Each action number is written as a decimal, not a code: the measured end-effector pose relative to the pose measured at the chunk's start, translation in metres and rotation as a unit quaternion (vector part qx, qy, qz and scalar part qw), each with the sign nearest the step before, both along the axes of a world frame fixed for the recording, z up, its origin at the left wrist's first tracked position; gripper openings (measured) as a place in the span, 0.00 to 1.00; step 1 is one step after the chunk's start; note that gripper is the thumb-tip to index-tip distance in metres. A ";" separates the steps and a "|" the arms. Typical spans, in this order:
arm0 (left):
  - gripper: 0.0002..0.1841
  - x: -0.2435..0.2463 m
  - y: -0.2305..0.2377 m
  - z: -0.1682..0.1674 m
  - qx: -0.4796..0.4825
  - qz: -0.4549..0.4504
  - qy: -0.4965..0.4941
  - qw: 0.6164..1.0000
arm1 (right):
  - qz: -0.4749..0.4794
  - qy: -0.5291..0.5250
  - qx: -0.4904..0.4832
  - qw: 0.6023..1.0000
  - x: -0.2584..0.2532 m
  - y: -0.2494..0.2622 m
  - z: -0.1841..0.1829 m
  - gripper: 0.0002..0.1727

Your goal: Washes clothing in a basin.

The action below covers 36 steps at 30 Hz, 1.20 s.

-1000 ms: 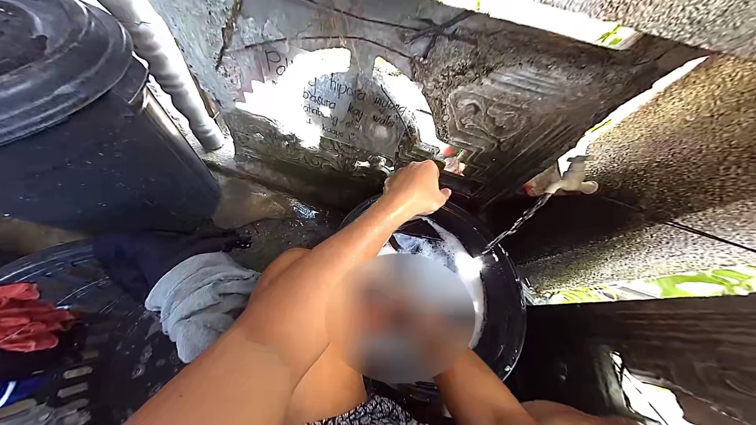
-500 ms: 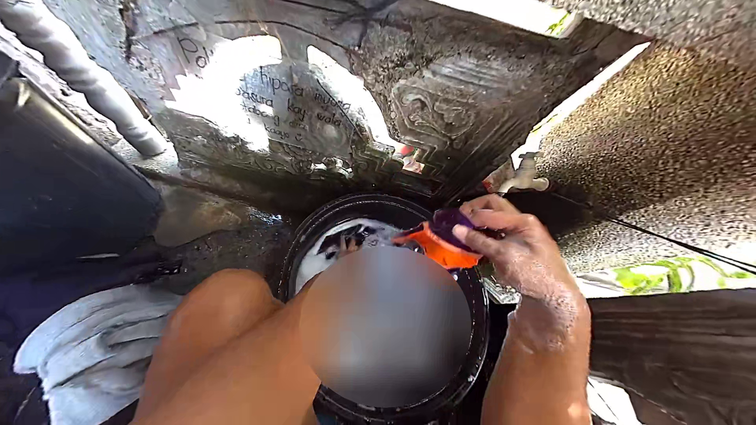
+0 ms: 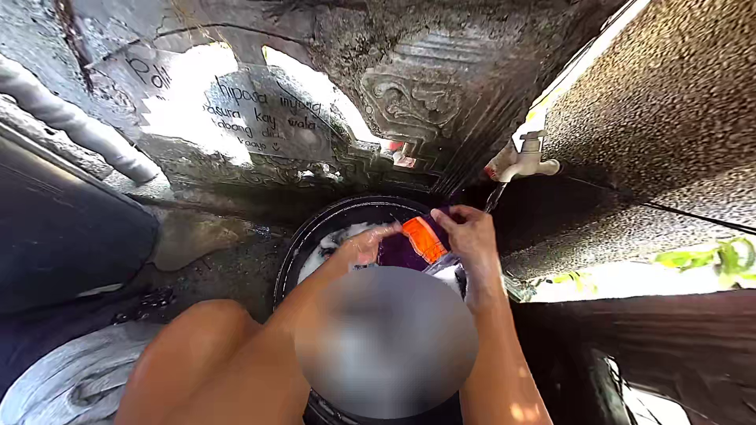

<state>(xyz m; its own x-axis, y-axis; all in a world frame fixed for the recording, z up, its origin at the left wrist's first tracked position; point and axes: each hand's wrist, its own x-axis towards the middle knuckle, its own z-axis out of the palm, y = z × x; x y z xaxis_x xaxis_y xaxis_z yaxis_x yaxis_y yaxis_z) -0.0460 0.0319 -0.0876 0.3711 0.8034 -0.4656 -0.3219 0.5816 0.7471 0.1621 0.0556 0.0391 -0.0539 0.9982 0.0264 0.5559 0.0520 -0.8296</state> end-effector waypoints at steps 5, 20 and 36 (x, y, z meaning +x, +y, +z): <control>0.22 -0.001 0.000 -0.080 0.031 0.069 0.358 0.931 | -0.005 -0.114 -0.134 0.984 0.006 0.017 -0.166 0.27; 0.25 0.072 -0.020 -0.036 0.069 -0.242 0.534 0.807 | 0.029 0.194 -0.380 0.904 0.019 -0.045 -0.245 0.19; 0.29 0.053 -0.009 0.042 -0.089 0.251 0.021 0.964 | -0.124 0.342 0.072 0.929 -0.083 -0.055 -0.088 0.22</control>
<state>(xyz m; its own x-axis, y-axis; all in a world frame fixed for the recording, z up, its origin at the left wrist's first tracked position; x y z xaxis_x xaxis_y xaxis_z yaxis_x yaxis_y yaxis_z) 0.0071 0.0227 -0.0452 -0.0657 0.7834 -0.6180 -0.5683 0.4797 0.6685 0.0791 0.0011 -0.0488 0.2558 0.9611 0.1038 -0.0893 0.1304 -0.9874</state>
